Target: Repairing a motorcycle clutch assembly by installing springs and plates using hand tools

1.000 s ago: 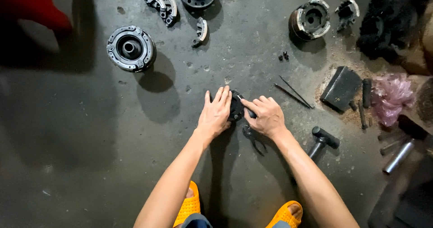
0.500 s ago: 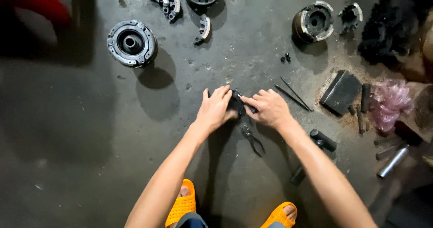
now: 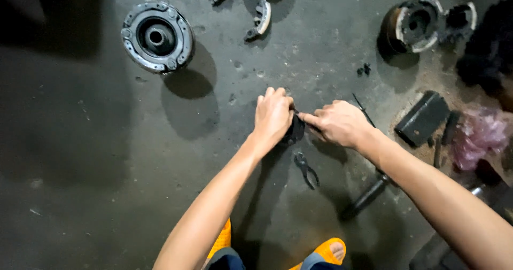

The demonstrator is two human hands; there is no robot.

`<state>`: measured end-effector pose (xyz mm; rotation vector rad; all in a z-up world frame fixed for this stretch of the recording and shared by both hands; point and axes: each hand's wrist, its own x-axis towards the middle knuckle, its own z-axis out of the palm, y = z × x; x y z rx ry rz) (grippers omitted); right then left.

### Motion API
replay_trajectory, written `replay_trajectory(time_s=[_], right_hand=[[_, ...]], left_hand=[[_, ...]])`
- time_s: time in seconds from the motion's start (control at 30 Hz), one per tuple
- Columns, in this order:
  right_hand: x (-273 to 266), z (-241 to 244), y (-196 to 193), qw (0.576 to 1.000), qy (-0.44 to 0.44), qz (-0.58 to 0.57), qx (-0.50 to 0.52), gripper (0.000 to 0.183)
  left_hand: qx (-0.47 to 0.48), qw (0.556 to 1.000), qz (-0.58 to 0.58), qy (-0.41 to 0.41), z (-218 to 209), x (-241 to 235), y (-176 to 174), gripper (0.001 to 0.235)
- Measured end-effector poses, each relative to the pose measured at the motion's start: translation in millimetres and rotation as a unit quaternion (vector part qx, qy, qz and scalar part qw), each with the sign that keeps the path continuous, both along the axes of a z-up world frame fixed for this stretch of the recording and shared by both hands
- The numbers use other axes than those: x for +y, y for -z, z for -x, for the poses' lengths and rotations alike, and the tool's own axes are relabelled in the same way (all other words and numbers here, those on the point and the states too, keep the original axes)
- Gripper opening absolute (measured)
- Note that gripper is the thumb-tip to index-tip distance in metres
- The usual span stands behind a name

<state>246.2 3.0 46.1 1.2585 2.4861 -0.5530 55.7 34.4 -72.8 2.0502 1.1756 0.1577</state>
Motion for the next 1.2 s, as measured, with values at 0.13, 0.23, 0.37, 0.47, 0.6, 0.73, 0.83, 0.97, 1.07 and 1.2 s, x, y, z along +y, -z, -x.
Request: replay_trajectory(time_s=[0.13, 0.23, 0.37, 0.47, 0.6, 0.73, 0.83, 0.97, 1.07, 1.2], right_hand=[[-8.3, 17.5, -6.0, 0.996, 0.090, 0.012, -0.003, 0.022], [-24.0, 40.2, 0.0, 0.920, 0.377, 0.099, 0.042, 0.017], [-40.6, 53.4, 29.8, 0.661, 0.708, 0.155, 0.193, 0.018], [-53.8, 61.2, 35.5, 0.472, 0.794, 0.191, 0.332, 0.016], [-66.9, 79.6, 12.0, 0.458, 0.802, 0.078, 0.376, 0.017], [-94.7, 80.2, -21.2, 0.653, 0.724, -0.022, 0.223, 0.036], [-109.4, 71.0, -6.0, 0.704, 0.689, -0.008, 0.175, 0.032], [-105.4, 62.4, 13.8, 0.712, 0.694, 0.050, 0.094, 0.026], [-91.7, 59.0, 7.1, 0.725, 0.681, 0.091, 0.051, 0.030], [-78.5, 62.3, -5.1, 0.746, 0.656, 0.114, 0.011, 0.033]], left_hand=[[0.006, 1.000, 0.021, 0.009, 10.5, 10.1, -36.6, 0.007], [0.013, 0.999, 0.037, 0.020, 13.2, 11.2, -43.3, 0.007], [0.010, 1.000, 0.016, 0.016, 10.1, 12.2, -23.4, 0.010], [0.007, 1.000, 0.004, 0.018, 17.7, 5.0, -37.3, 0.012], [-0.025, 0.993, -0.110, 0.033, 25.1, -5.4, -28.9, 0.010], [-0.060, 0.965, -0.246, 0.072, 35.7, -11.8, -41.9, 0.014], [-0.052, 0.941, -0.314, 0.116, 31.0, -7.0, -38.9, 0.011], [-0.052, 0.919, -0.356, 0.159, 30.7, -1.0, -35.7, 0.005], [-0.052, 0.904, -0.383, 0.186, 25.0, 2.6, -48.8, 0.007], [-0.044, 0.883, -0.410, 0.224, 19.0, 6.8, -43.6, 0.009]])
